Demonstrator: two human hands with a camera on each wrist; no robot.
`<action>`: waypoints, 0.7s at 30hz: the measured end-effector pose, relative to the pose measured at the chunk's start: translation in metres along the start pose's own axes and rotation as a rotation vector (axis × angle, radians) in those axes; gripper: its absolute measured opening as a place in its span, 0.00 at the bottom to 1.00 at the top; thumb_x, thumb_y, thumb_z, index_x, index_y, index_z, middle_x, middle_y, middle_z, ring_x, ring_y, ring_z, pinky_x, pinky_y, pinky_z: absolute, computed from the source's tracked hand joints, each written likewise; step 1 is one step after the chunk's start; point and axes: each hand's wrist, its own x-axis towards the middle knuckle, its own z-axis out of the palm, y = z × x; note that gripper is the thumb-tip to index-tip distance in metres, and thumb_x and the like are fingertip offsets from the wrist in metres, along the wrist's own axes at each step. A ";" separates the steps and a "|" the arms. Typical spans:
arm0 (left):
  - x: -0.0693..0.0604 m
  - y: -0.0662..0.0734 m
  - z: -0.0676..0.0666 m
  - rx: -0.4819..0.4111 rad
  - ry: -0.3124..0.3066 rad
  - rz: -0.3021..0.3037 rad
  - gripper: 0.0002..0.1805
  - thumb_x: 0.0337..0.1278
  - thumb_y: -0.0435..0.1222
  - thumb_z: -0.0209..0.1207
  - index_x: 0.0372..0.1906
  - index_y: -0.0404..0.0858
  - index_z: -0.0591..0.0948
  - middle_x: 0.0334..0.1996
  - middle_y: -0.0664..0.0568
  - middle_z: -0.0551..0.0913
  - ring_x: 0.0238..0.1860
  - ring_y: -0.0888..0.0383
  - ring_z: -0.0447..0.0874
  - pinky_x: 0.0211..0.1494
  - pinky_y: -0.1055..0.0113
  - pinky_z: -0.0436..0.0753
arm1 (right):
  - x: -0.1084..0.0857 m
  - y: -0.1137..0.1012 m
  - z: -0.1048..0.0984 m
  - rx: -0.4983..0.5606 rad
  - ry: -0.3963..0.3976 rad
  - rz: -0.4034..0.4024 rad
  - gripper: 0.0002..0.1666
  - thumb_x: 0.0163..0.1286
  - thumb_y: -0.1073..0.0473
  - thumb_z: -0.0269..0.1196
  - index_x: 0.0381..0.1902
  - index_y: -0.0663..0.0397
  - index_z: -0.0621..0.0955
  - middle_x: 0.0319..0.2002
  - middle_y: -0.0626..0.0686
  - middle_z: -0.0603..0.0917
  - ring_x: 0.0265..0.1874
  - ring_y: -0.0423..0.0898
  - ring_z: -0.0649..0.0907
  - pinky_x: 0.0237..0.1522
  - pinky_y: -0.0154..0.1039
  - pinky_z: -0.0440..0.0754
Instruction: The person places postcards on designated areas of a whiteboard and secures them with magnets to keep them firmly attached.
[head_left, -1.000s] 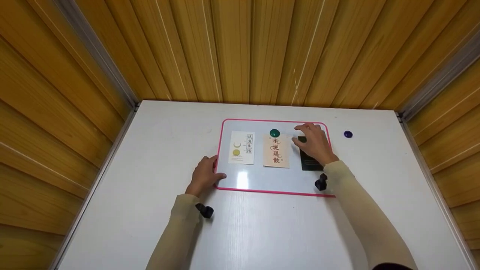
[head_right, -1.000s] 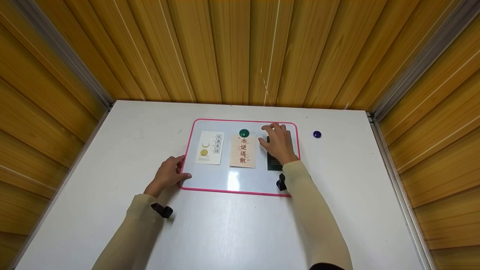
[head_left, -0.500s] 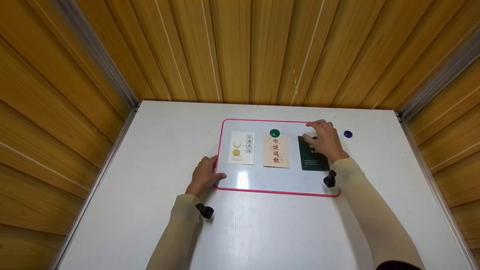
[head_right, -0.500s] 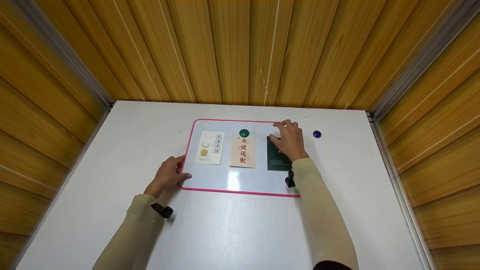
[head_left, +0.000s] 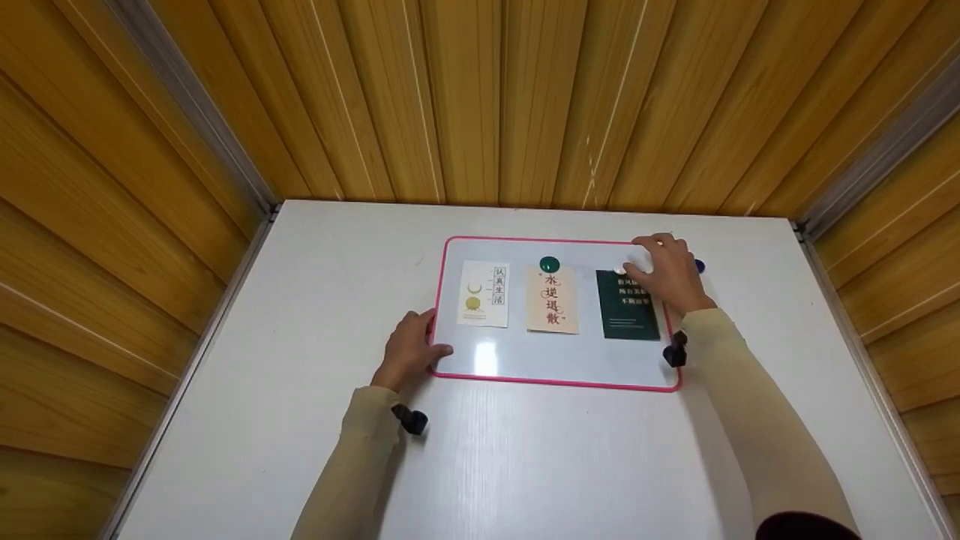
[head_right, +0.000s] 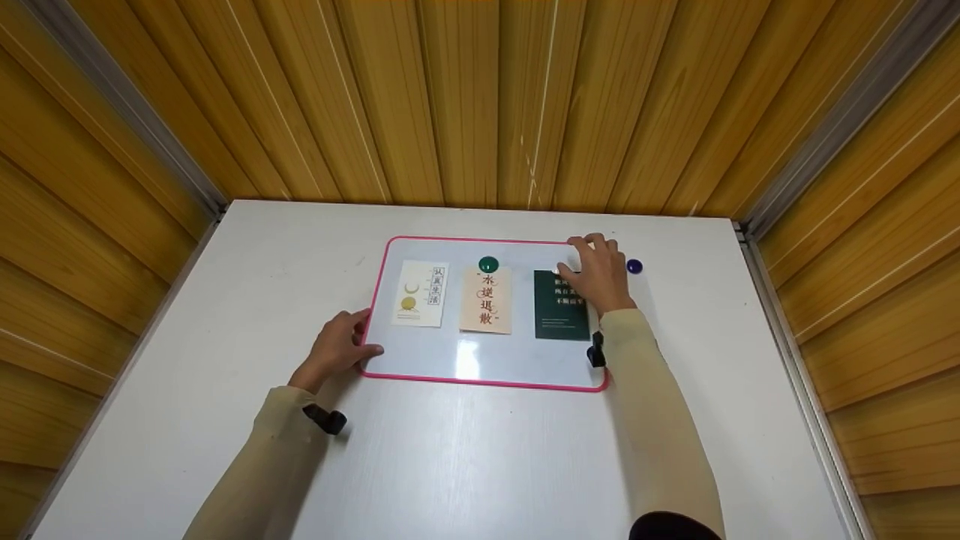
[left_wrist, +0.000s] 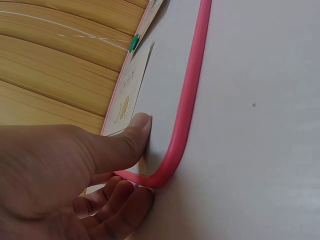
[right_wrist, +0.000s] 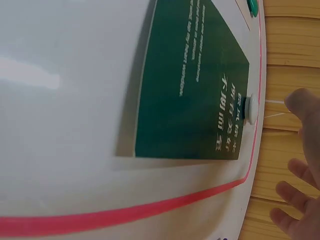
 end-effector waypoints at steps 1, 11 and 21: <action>0.000 0.000 0.000 0.000 -0.001 0.000 0.41 0.50 0.40 0.78 0.70 0.38 0.76 0.41 0.48 0.77 0.41 0.52 0.73 0.51 0.55 0.76 | 0.000 0.002 -0.001 0.001 -0.002 0.006 0.34 0.71 0.46 0.67 0.71 0.50 0.74 0.71 0.65 0.66 0.66 0.66 0.65 0.67 0.68 0.65; -0.001 0.003 -0.001 -0.022 -0.003 -0.034 0.42 0.51 0.40 0.77 0.72 0.38 0.74 0.44 0.48 0.77 0.44 0.51 0.74 0.55 0.55 0.76 | 0.004 0.023 -0.004 0.004 0.047 0.022 0.36 0.72 0.45 0.66 0.72 0.52 0.72 0.72 0.67 0.64 0.67 0.69 0.64 0.68 0.69 0.61; -0.002 0.001 0.000 -0.018 -0.003 -0.026 0.43 0.50 0.40 0.78 0.73 0.37 0.74 0.41 0.47 0.76 0.42 0.51 0.72 0.51 0.56 0.75 | -0.001 0.049 -0.008 0.003 0.018 0.141 0.38 0.75 0.44 0.62 0.77 0.48 0.67 0.74 0.68 0.62 0.68 0.71 0.61 0.68 0.71 0.59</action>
